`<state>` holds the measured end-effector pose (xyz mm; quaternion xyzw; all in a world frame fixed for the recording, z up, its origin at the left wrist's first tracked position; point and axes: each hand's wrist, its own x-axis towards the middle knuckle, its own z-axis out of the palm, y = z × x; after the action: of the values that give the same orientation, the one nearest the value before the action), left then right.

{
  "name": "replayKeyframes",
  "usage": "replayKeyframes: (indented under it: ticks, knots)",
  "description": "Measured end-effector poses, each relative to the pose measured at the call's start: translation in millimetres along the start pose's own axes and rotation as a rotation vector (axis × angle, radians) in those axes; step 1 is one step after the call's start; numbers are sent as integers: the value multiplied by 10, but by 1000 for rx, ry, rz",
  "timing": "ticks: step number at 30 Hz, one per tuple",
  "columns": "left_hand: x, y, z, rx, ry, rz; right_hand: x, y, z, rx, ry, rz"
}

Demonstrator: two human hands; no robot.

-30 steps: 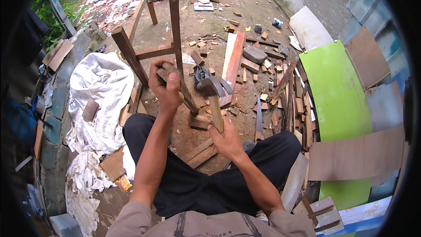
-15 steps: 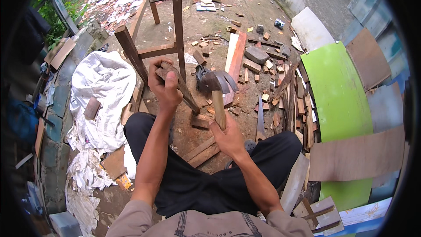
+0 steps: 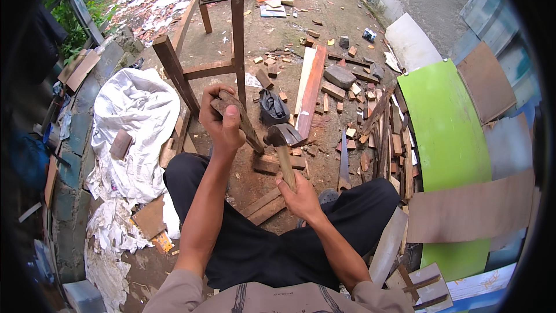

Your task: The person sits on the ground and uses a hammer to strike a wooden plank held between their legs. They repeatedly hit the plank, reposition it, and continue hammering until the plank breaks into smaller pieces.

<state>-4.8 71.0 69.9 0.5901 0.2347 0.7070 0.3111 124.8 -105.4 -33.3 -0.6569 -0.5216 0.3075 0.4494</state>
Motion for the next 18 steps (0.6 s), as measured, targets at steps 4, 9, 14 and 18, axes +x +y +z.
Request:
replayKeyframes:
  ticks: [4,9,14,18]
  knots:
    - [2,39,-7,-8,-17,-23,80,-559,-132,272,30,74]
    - [5,2,-8,-65,-12,11,47,-489,-47,348,145,27]
    - [43,-30,-154,-2,56,-37,20,-332,8,125,-9,45]
    - [82,-103,-220,-37,78,25,52,-533,-86,312,58,93]
